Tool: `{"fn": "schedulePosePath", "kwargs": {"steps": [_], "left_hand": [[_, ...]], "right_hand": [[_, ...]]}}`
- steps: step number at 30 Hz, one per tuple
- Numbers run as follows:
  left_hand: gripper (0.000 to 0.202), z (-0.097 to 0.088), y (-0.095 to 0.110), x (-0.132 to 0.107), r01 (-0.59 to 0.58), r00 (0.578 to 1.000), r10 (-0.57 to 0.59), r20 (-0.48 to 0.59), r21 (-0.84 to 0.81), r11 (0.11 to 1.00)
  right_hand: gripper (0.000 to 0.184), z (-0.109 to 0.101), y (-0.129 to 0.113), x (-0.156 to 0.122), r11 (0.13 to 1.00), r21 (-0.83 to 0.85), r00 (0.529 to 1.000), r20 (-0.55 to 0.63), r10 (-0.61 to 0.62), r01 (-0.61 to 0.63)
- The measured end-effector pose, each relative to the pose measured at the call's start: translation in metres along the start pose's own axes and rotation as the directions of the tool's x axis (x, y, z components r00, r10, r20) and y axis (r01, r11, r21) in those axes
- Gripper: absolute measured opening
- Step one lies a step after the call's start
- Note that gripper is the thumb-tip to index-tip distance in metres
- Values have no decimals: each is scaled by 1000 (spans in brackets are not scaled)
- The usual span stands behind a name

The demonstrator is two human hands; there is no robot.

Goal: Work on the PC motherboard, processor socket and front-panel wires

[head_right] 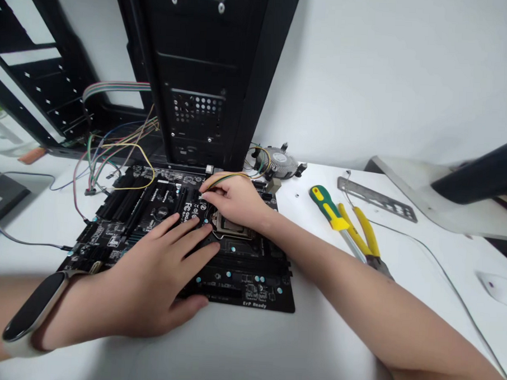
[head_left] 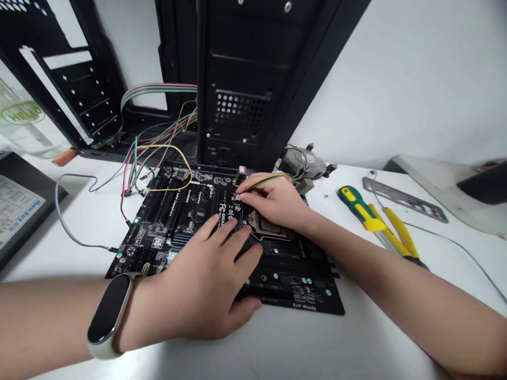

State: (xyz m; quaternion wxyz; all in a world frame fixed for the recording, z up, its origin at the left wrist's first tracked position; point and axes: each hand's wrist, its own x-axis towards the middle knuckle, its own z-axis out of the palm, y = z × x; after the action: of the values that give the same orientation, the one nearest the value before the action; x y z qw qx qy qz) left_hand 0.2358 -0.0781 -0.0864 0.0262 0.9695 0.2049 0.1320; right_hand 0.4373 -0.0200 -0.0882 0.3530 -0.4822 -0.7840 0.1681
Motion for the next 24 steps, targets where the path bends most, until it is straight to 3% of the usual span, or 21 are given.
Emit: {"fn": "schedulePosePath", "kwargs": {"steps": [12, 24], "left_hand": [[47, -1, 5, 0, 58, 998, -58, -6, -10, 998], [50, -2, 3, 0, 49, 999, -49, 21, 5, 999]], "right_hand": [[12, 3, 1, -2, 989, -95, 993, 2, -115, 115], [19, -1, 3, 1, 974, -124, 979, 99, -178, 190]]}}
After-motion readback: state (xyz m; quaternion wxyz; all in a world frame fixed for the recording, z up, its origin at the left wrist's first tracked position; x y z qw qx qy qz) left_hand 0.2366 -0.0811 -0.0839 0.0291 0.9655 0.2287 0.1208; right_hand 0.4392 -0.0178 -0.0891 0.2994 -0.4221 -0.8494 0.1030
